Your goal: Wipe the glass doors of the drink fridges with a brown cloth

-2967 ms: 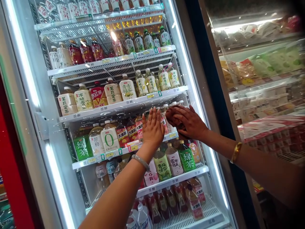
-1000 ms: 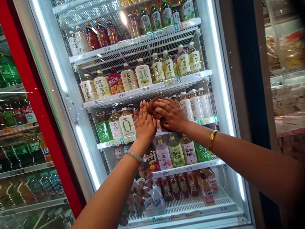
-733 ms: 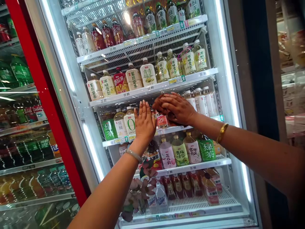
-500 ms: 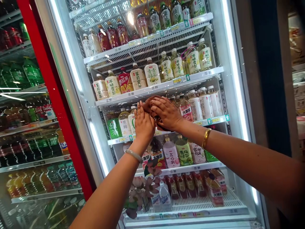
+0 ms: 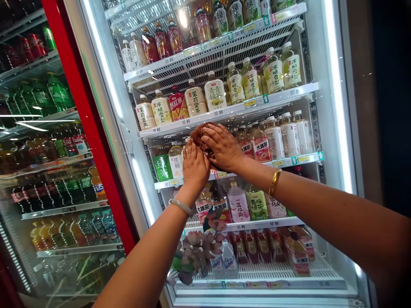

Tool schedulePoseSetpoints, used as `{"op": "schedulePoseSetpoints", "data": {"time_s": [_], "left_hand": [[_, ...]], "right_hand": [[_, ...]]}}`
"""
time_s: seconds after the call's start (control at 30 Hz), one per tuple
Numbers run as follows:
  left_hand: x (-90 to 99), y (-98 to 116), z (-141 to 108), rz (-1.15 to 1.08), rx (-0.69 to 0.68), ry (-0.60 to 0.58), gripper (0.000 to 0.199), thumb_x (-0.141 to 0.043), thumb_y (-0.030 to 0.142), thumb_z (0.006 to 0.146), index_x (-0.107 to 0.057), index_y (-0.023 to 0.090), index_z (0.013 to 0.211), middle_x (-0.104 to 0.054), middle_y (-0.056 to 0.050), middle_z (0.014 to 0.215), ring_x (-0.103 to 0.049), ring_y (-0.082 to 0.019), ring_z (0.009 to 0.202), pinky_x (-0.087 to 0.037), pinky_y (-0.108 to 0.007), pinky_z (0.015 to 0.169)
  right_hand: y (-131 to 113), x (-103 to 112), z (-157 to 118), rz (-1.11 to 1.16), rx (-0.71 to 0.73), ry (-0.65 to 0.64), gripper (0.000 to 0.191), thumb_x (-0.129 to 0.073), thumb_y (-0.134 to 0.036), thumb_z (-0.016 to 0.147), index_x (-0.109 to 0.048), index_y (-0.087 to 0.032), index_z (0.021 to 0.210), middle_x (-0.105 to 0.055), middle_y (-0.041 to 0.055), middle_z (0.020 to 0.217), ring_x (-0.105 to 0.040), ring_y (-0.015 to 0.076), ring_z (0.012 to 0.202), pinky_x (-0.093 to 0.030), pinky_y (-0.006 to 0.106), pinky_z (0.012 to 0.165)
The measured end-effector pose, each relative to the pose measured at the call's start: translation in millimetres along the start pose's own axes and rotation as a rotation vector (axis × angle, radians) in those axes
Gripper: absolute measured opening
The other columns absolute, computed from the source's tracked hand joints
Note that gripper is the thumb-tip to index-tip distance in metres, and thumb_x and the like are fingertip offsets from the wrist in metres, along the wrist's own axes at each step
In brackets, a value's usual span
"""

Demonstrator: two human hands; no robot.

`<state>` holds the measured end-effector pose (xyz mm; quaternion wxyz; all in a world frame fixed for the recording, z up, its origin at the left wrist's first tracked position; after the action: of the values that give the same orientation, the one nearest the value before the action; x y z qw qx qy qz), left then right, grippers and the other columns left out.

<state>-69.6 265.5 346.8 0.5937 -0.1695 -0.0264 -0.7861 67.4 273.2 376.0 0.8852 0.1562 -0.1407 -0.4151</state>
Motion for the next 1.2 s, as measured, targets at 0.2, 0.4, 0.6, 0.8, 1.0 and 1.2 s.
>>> {"op": "schedulePoseSetpoints", "data": {"time_s": [0.2,0.4,0.6,0.8,1.0,1.2], "left_hand": [[6.7,-22,-10,0.012,-0.016,-0.025,0.07,-0.044,0.022,0.095,-0.029,0.004,0.16,-0.023,-0.019,0.171,-0.012,-0.026,0.161,-0.014,-0.049,0.133],[8.9,-30,-7,0.011,0.007,0.006,0.066,-0.038,0.023,0.099,-0.028,0.003,0.161,-0.022,-0.019,0.171,-0.013,-0.025,0.161,-0.011,-0.05,0.134],[14.5,-47,-10,0.055,0.052,0.007,0.064,-0.039,0.02,0.096,-0.034,0.001,0.157,-0.023,-0.02,0.17,-0.009,-0.027,0.162,-0.012,-0.051,0.133],[22.9,-68,-24,0.121,0.013,-0.041,0.068,-0.038,0.021,0.097,-0.025,0.006,0.162,-0.022,-0.016,0.172,-0.008,-0.023,0.162,-0.012,-0.05,0.133],[28.4,-81,-21,0.175,0.062,-0.033,0.064,-0.036,0.022,0.1,-0.029,0.0,0.159,-0.023,-0.021,0.17,-0.011,-0.028,0.162,-0.011,-0.051,0.133],[37.3,-104,-36,0.189,0.071,-0.05,0.067,-0.041,0.017,0.095,-0.03,0.008,0.16,-0.026,-0.017,0.17,-0.011,-0.025,0.162,-0.014,-0.051,0.133]], "right_hand": [[0,9,-36,0.122,0.301,-0.156,0.053,-0.061,-0.03,0.091,-0.055,-0.024,0.143,-0.055,0.0085,0.153,-0.041,0.0249,0.15,-0.031,0.055,0.128],[13,6,1,0.007,0.108,-0.05,0.047,-0.061,-0.028,0.089,-0.059,-0.022,0.136,-0.054,0.0085,0.154,-0.04,0.0274,0.15,-0.026,0.054,0.131],[-31,-25,10,0.013,0.144,-0.041,0.05,-0.061,-0.028,0.088,-0.058,-0.018,0.137,-0.054,0.0102,0.153,-0.04,0.0284,0.15,-0.027,0.053,0.131],[-17,-11,-3,0.077,0.327,-0.144,0.049,-0.064,-0.028,0.087,-0.06,-0.022,0.136,-0.057,0.0085,0.151,-0.045,0.0286,0.146,-0.032,0.054,0.128],[-35,-38,47,0.085,0.09,-0.046,0.058,-0.064,-0.024,0.083,-0.057,-0.018,0.14,-0.051,0.0108,0.155,-0.036,0.0302,0.151,-0.024,0.056,0.131],[-71,-52,28,0.105,0.318,-0.171,0.057,-0.061,-0.027,0.088,-0.056,-0.014,0.143,-0.053,0.0129,0.154,-0.04,0.0283,0.148,-0.026,0.052,0.129]]}}
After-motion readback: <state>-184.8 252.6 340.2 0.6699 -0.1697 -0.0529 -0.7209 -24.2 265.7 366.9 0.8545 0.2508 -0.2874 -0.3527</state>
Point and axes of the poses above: each hand's wrist, its own z-axis towards the middle knuckle, its own x-axis out of the back of the hand, y = z × x, the point moved 4 cm from there along z, towards the middle knuckle
